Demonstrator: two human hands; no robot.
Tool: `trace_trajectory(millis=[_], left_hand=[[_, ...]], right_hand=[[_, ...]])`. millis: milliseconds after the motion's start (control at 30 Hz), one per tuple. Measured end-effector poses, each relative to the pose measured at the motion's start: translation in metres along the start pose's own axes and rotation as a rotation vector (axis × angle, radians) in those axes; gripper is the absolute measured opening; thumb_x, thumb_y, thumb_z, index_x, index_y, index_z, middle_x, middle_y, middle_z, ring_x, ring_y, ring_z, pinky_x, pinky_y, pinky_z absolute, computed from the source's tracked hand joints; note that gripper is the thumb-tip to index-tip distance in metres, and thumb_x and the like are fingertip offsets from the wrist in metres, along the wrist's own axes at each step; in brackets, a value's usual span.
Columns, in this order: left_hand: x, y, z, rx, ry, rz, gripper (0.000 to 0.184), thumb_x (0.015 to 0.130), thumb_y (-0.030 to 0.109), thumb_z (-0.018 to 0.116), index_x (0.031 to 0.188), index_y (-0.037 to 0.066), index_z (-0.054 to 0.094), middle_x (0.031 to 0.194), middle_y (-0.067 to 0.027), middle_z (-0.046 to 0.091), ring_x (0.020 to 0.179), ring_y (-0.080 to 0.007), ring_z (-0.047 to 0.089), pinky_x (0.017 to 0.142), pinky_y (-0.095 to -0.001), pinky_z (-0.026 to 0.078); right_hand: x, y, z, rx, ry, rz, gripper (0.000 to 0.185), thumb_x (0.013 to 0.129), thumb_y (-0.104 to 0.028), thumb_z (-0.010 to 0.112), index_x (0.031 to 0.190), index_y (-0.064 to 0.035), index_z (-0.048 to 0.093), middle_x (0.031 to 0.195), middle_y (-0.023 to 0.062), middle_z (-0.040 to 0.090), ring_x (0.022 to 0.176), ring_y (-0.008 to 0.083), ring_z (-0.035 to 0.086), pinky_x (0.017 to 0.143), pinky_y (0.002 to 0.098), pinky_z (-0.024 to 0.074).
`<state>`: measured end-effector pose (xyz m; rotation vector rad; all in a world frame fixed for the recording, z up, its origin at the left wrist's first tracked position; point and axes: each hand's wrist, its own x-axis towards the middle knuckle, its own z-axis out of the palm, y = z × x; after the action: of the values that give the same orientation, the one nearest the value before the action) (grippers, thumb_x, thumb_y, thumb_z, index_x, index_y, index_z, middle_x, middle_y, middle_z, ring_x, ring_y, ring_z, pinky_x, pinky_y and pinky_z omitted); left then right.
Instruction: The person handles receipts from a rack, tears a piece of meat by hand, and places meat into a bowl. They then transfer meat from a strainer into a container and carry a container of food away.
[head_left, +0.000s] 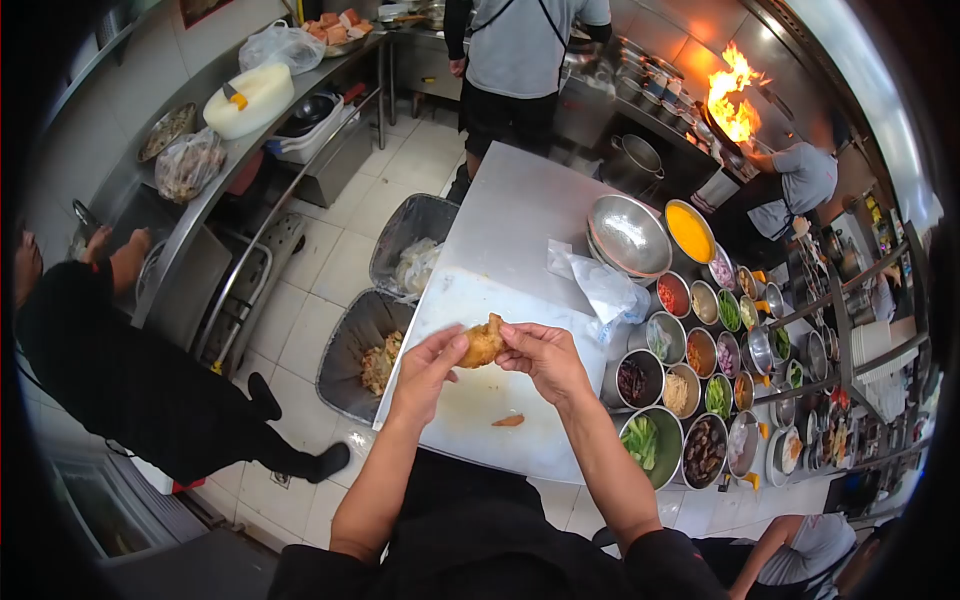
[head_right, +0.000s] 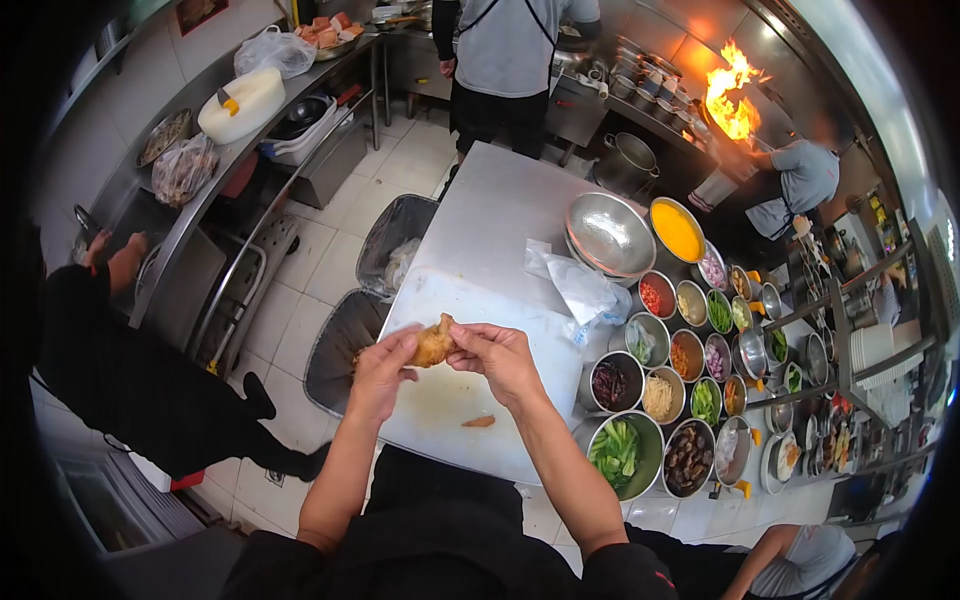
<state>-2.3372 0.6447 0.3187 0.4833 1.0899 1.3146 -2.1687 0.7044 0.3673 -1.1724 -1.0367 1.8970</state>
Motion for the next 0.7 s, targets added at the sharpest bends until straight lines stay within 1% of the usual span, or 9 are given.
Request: trace_trajectory(millis=[33,100,133,233,367,433,500,600,700], left_hand=[[-0.008,0.006,0.005,0.007,-0.005,0.001,0.043,0.078,0.024,0.071,0.112,0.001,0.059,0.097,-0.0061,0.062,0.087,-0.0167,0.057,0.071,-0.0289,0.044],[-0.025,0.021,0.015,0.625,0.157,0.775,0.055,0.068,0.022,0.078,0.116,0.003,0.056,0.104,-0.0075,0.06,0.094,-0.019,0.055,0.077,-0.0314,0.044],[-0.029,0.026,0.016,0.723,0.116,0.857,0.056,0.062,0.017,0.08,0.112,0.003,0.059,0.11,-0.0092,0.057,0.1,-0.0203,0.052,0.08,-0.0329,0.043],[-0.031,0.029,0.021,0.98,0.036,1.04,0.048,0.062,0.013,0.08,0.105,0.004,0.062,0.104,-0.0095,0.061,0.096,-0.0215,0.055,0.081,-0.0331,0.043],[-0.022,0.028,0.019,0.899,0.009,1.0,0.035,0.067,0.009,0.076,0.099,0.0,0.065,0.097,-0.0096,0.063,0.091,-0.0196,0.057,0.081,-0.0312,0.044],[-0.017,0.024,0.018,0.293,-0.125,0.627,0.026,0.074,0.01,0.073,0.096,-0.001,0.066,0.089,-0.0068,0.066,0.082,-0.0139,0.058,0.076,-0.0283,0.044],[-0.024,0.026,0.017,0.112,-0.163,0.45,0.024,0.078,0.01,0.07,0.097,-0.004,0.065,0.091,-0.007,0.067,0.081,-0.0101,0.058,0.073,-0.0242,0.045],[-0.03,0.03,0.021,-0.028,-0.228,0.325,0.023,0.078,0.009,0.068,0.097,-0.005,0.065,0.089,-0.0069,0.067,0.081,-0.0101,0.059,0.071,-0.0222,0.045],[-0.036,0.03,0.028,-0.028,-0.265,0.281,0.022,0.078,0.007,0.067,0.096,-0.005,0.065,0.087,-0.0075,0.066,0.08,-0.0106,0.059,0.074,-0.0229,0.045]], right_hand=[[-0.003,-0.001,0.001,0.045,0.024,0.038,0.026,0.083,-0.02,0.068,0.094,0.0033,0.065,0.081,0.0093,0.065,0.068,0.0133,0.062,0.064,0.0232,0.0524],[-0.006,-0.004,0.002,0.096,0.048,0.072,0.027,0.082,-0.022,0.069,0.091,0.0028,0.064,0.08,0.0092,0.064,0.067,0.0134,0.062,0.063,0.0228,0.0524],[-0.008,-0.006,0.003,0.107,0.055,0.091,0.028,0.081,-0.024,0.07,0.09,0.0021,0.063,0.08,0.0095,0.064,0.067,0.0134,0.062,0.063,0.0226,0.0525],[-0.013,-0.01,0.006,0.123,0.051,0.116,0.029,0.081,-0.026,0.071,0.089,0.0007,0.062,0.08,0.0096,0.064,0.067,0.0134,0.062,0.063,0.0228,0.0529],[-0.023,-0.024,0.01,0.134,0.006,0.141,0.03,0.082,-0.028,0.069,0.088,0.0007,0.06,0.08,0.0089,0.064,0.068,0.0134,0.063,0.061,0.0231,0.0532],[-0.028,-0.039,0.004,0.078,0.008,0.108,0.03,0.083,-0.027,0.068,0.089,0.0007,0.061,0.079,0.0075,0.063,0.066,0.0122,0.061,0.058,0.0223,0.0517],[-0.031,-0.047,-0.004,0.021,0.011,0.081,0.029,0.083,-0.027,0.067,0.089,0.0007,0.062,0.078,0.0062,0.063,0.065,0.011,0.06,0.056,0.0216,0.0503],[-0.037,-0.053,-0.01,-0.4,-0.004,-0.39,0.018,0.085,-0.02,0.065,0.095,-0.0049,0.067,0.074,0.0019,0.06,0.062,0.007,0.052,0.052,0.0211,0.041],[-0.049,-0.071,-0.005,-0.722,-0.125,-0.62,0.017,0.083,-0.017,0.066,0.096,-0.0058,0.068,0.075,0.0015,0.06,0.062,0.0063,0.051,0.053,0.0212,0.0405]])
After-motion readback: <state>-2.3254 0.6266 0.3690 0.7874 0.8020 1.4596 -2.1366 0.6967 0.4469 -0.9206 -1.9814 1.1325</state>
